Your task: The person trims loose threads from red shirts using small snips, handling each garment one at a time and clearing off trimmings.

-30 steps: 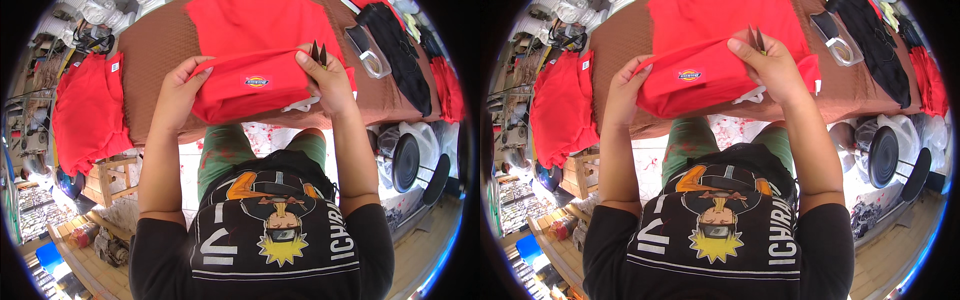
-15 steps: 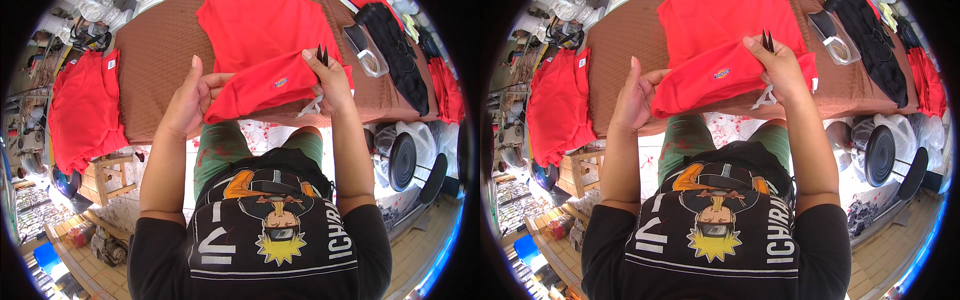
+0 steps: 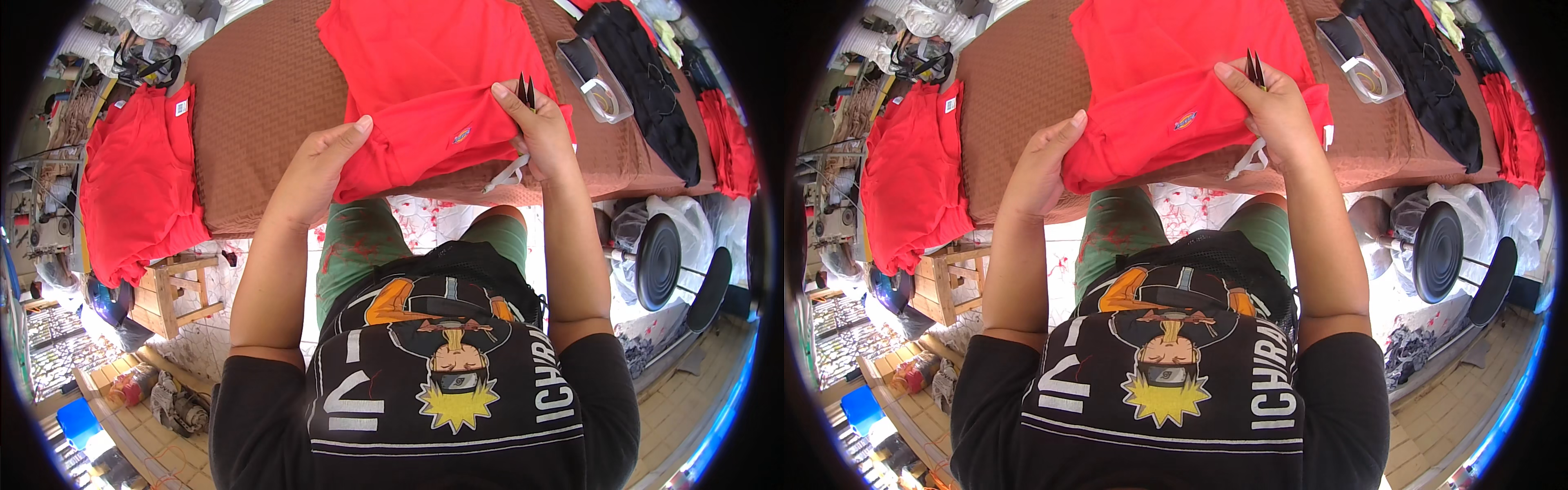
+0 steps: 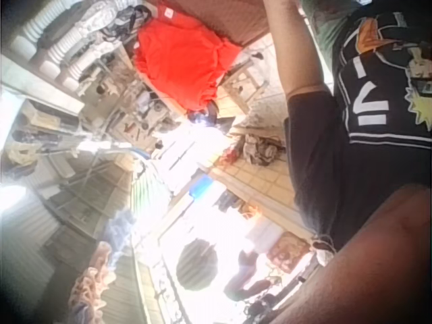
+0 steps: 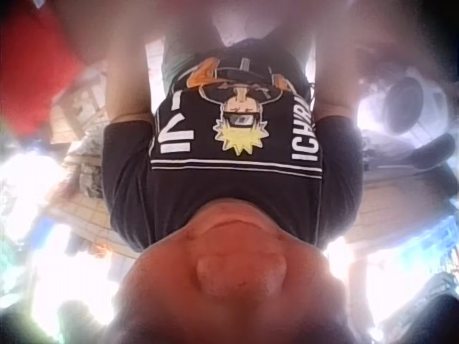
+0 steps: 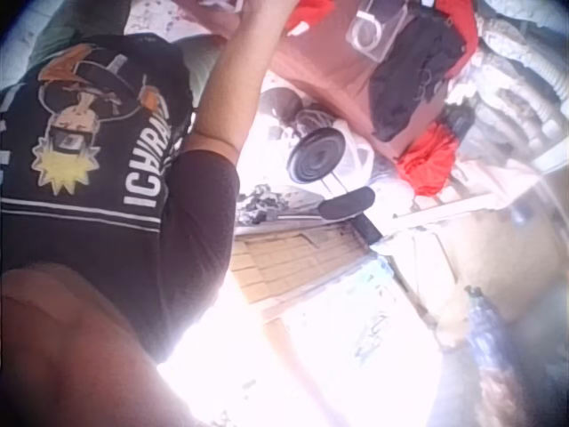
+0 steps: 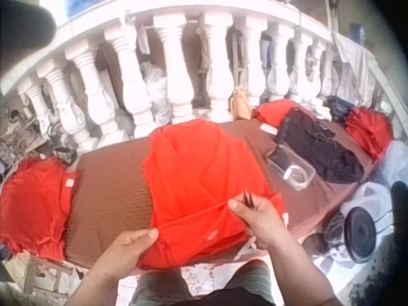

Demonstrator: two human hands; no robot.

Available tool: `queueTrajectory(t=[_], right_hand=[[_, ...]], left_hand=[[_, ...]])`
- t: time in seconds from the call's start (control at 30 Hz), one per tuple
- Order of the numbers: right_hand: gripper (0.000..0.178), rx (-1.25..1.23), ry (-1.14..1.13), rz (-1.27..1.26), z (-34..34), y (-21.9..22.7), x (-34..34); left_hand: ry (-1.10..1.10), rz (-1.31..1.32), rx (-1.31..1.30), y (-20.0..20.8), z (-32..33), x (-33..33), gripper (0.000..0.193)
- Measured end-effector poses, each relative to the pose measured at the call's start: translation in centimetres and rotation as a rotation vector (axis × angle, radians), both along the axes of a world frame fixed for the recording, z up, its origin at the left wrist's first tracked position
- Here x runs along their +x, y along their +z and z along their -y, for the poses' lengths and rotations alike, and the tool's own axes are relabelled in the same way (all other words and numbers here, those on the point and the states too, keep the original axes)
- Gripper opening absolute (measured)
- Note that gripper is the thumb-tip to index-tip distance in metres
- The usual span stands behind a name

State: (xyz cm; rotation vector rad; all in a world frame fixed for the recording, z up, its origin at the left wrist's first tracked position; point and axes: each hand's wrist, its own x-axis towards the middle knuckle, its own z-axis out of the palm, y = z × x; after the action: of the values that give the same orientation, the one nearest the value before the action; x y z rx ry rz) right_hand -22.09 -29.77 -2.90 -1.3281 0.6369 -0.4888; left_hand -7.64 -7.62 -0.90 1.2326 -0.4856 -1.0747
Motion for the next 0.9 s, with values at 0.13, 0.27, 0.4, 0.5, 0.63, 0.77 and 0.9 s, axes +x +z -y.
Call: queueTrajectory(t=[0.13,0.27,0.4,0.5,0.63,0.77,0.9], right_hand=[[0.014,0.0,0.002,0.007,-0.1,0.0,0.0],[0.014,-0.044,0.03,-0.004,0.0,0.4,-0.3],[0.016,-0.245,0.057,-0.02,0.7,0.5,-0.7],[0.018,-0.354,0.102,0.003,1.9,0.1,-1.2],[0.032,-0.315,0.267,0.062,0.0,0.6,-0.3],[0.044,-0.525,0.31,0.03,-2.9,-0.3,1.8],[0.019,-0.52,0.316,-0.029,-2.9,-3.6,3.9]], left_hand=[[-0.013,0.121,0.029,-0.4,-0.1,-0.1,0.032],[0.1,0.384,0.077,-0.1,-0.2,0.1,0.024],[0.519,0.358,-0.32,1.0,-0.8,1.0,0.019],[0.575,0.396,-0.501,3.0,-1.5,2.0,0.018],[0.37,0.386,-0.115,2.1,-1.0,3.7,0.022],[-0.211,0.571,-0.11,2.5,4.0,3.9,0.03],[0.103,0.9,0.092,0.0,10.2,11.0,0.035]])
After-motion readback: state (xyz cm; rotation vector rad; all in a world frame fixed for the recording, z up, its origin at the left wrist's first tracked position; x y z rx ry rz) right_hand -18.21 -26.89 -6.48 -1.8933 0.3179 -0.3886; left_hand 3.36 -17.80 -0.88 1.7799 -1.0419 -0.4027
